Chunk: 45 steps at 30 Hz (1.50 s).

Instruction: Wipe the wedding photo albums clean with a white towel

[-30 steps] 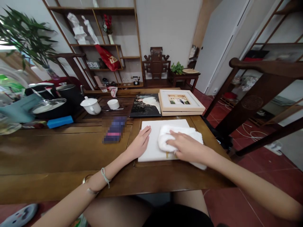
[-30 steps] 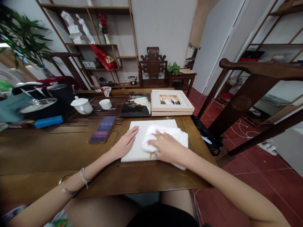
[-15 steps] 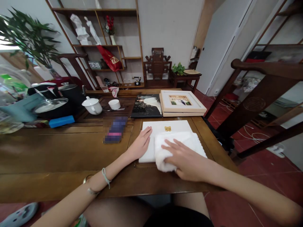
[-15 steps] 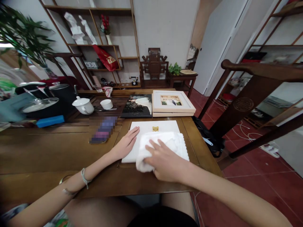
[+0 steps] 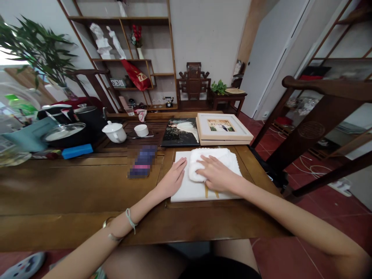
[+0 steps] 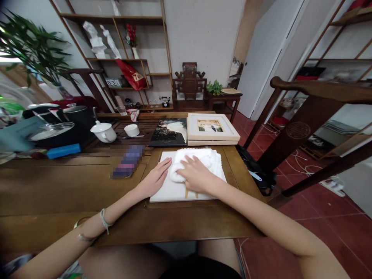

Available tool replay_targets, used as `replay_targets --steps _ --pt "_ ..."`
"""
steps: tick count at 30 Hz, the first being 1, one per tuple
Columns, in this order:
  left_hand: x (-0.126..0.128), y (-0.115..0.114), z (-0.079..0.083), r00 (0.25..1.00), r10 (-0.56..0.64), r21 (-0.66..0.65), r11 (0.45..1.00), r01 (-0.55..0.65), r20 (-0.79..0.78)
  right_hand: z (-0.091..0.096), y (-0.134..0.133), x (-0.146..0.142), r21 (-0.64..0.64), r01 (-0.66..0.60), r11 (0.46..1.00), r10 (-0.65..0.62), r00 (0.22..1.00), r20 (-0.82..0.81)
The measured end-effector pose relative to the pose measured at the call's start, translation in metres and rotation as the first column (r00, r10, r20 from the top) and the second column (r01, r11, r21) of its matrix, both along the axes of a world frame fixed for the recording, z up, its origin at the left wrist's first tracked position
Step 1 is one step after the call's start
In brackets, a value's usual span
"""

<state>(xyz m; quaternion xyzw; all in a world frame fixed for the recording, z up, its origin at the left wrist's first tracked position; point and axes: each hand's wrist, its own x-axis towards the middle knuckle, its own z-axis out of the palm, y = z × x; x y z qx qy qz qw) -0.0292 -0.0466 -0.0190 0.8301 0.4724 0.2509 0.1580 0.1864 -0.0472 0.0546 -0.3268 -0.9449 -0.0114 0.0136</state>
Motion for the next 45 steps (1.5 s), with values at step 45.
replay_targets --steps 45 --pt "0.003 -0.002 0.006 0.999 -0.003 -0.014 1.0 0.004 0.032 0.031 0.08 -0.03 -0.265 -0.019 0.964 -0.04 0.975 -0.219"
